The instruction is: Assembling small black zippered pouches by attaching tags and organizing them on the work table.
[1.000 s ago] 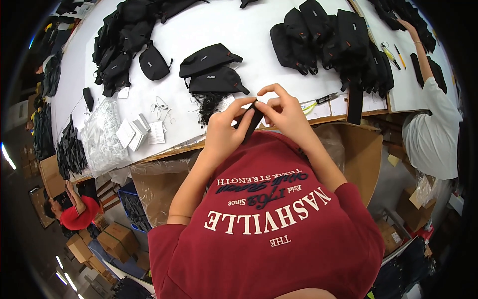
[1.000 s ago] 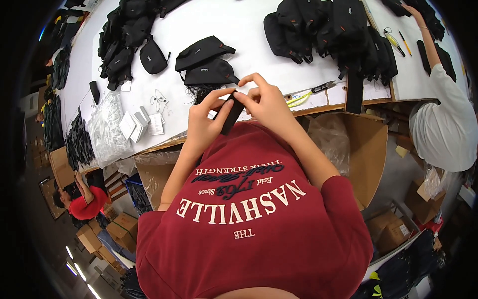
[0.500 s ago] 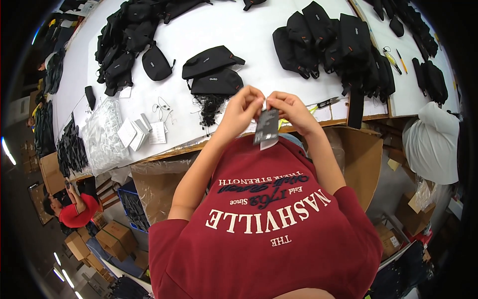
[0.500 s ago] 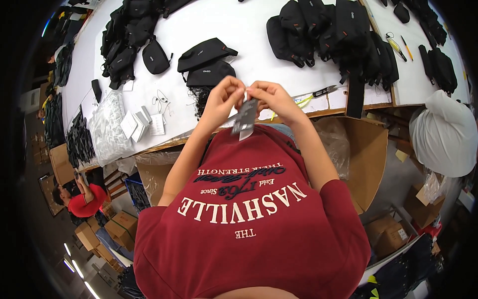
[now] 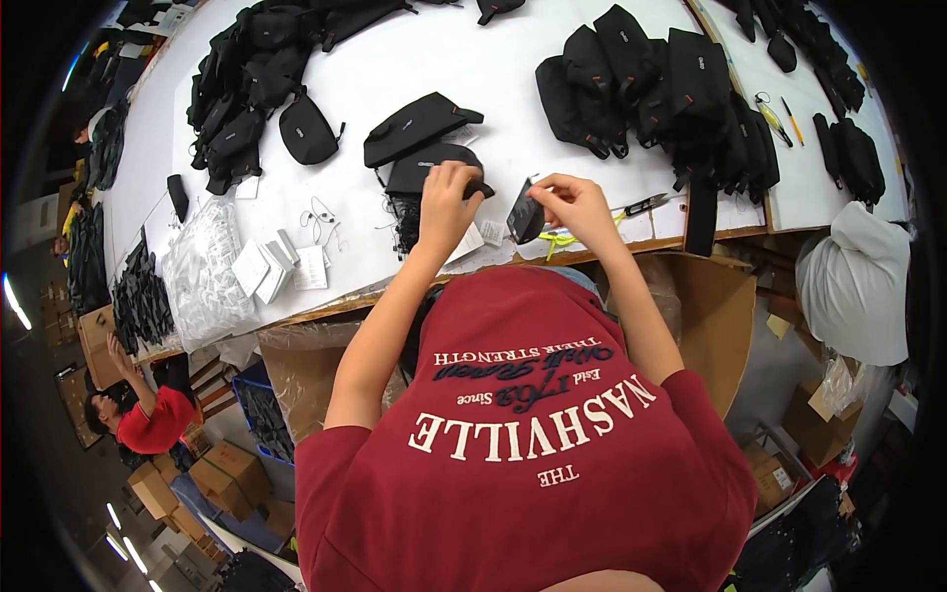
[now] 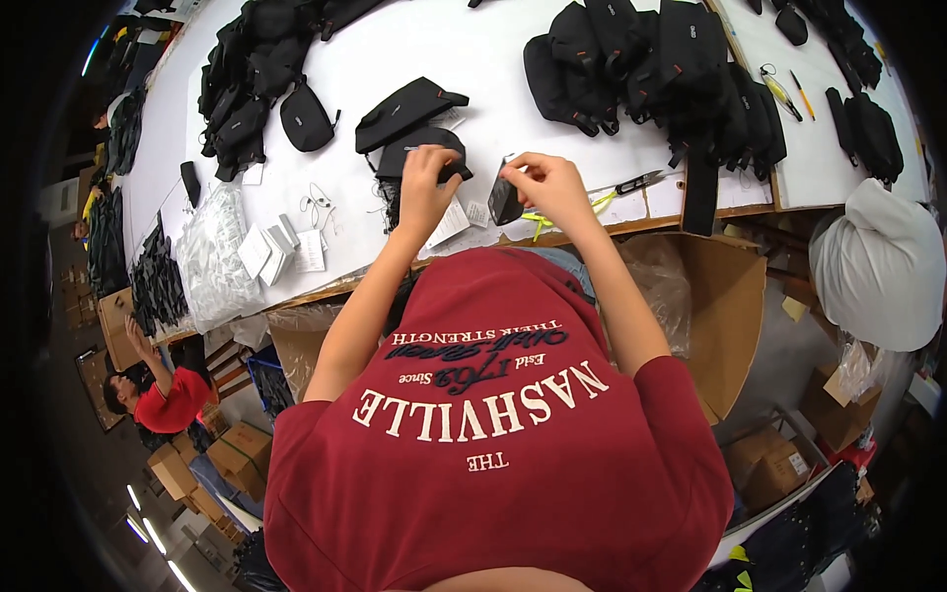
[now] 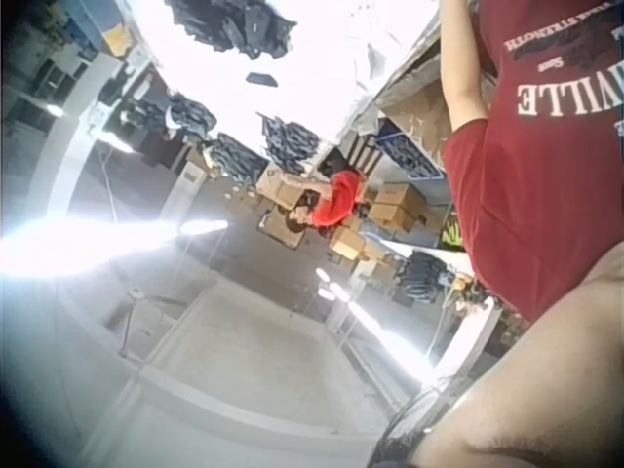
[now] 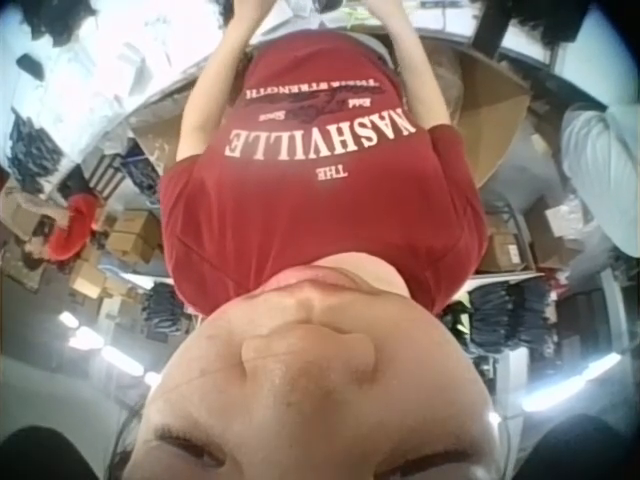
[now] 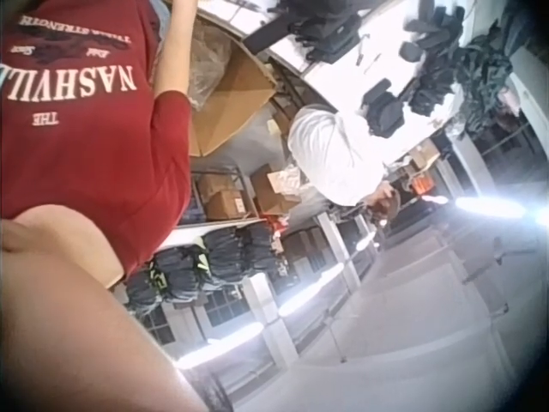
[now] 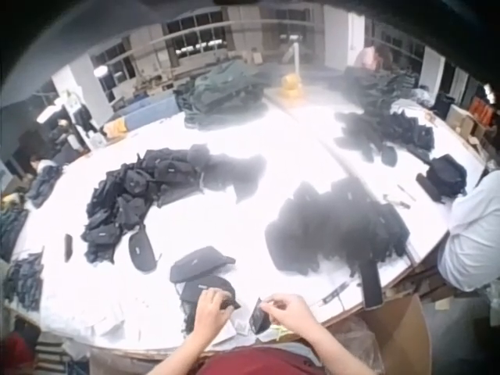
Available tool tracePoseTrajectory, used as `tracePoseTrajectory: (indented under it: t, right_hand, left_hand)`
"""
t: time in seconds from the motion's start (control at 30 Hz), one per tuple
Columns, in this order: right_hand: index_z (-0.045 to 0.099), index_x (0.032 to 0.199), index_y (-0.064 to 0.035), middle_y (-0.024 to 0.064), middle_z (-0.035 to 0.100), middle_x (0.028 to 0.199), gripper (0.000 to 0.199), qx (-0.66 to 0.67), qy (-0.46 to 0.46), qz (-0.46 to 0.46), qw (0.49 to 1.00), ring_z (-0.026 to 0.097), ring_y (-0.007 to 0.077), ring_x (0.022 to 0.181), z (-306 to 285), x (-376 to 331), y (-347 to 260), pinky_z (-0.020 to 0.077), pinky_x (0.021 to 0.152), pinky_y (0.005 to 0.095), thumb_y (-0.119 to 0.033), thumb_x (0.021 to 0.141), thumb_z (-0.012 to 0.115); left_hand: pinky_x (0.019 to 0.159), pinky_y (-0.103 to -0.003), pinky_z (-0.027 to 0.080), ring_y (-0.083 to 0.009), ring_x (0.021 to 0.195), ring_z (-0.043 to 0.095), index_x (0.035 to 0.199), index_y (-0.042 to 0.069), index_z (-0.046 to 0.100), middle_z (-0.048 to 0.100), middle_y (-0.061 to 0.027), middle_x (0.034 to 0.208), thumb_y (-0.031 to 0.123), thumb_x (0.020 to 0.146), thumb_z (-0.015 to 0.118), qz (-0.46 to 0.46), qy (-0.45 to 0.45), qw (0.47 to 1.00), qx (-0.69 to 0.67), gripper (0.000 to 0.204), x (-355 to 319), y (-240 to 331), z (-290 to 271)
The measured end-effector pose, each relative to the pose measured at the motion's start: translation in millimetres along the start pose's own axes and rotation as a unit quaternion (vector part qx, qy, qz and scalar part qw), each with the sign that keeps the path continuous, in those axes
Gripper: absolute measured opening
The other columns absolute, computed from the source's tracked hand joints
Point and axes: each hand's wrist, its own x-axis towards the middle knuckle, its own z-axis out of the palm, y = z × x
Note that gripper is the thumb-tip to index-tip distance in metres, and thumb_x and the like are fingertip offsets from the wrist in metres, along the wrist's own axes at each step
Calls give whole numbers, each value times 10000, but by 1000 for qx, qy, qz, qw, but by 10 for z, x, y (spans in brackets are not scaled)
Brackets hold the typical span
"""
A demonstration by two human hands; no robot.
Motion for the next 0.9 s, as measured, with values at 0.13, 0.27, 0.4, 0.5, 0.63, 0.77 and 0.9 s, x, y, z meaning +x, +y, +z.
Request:
tracePoseTrajectory:
  t: [0.13,0.27,0.4,0.5,0.63,0.77,0.9]
  right_hand:
    - [693,870,-90,74,560,551,167,-208,-1,-103,973,523,174,468,268,17,-145,395,481,302,-239,824,633]
    - [691,877,-97,78,580,577,168,-259,-21,-178,949,537,206,490,409,29,-118,412,502,308,-245,831,627]
    - [681,898,-100,74,598,611,141,-272,-47,-189,942,541,195,520,406,-27,-215,427,529,289,-213,842,618]
    - [632,939,-78,45,617,671,127,-91,-71,-106,988,541,123,569,338,-29,-207,412,538,240,-174,859,610]
    - [532,990,-56,7,603,773,143,164,-119,-48,978,426,17,564,89,-112,-354,316,496,164,-130,882,589]
    - [525,971,-58,69,645,829,95,230,-107,-47,966,418,22,544,90,-182,-438,323,493,151,-120,910,561]
    - [503,1007,-38,100,673,832,151,205,-63,-80,974,531,57,564,212,-172,-391,397,492,161,-155,925,556]
  left_hand:
    - [613,-329,383,-211,633,451,779,44,624,481,-39,646,61,651,705,-148,11,987,-67,152,-74,355,-344]
    - [545,-245,346,-86,587,422,793,-6,671,491,11,608,45,740,683,-319,11,910,-266,75,-189,379,-334]
    - [574,-201,351,-33,633,452,831,-5,668,580,49,737,60,809,667,-310,14,885,-347,69,-248,350,-347]
    - [613,-191,380,-37,671,490,887,2,651,614,10,812,86,836,661,-338,90,835,-424,99,-203,454,-415]
    - [652,-195,409,-61,700,525,950,13,593,622,-34,865,118,891,601,-323,142,802,-481,120,-139,556,-623]
    - [611,-194,377,-47,660,480,943,22,590,581,4,803,124,892,600,-296,18,787,-541,115,-52,663,-741]
    - [557,-157,300,4,625,389,921,15,613,506,57,719,95,869,634,-277,6,819,-502,98,26,792,-690]
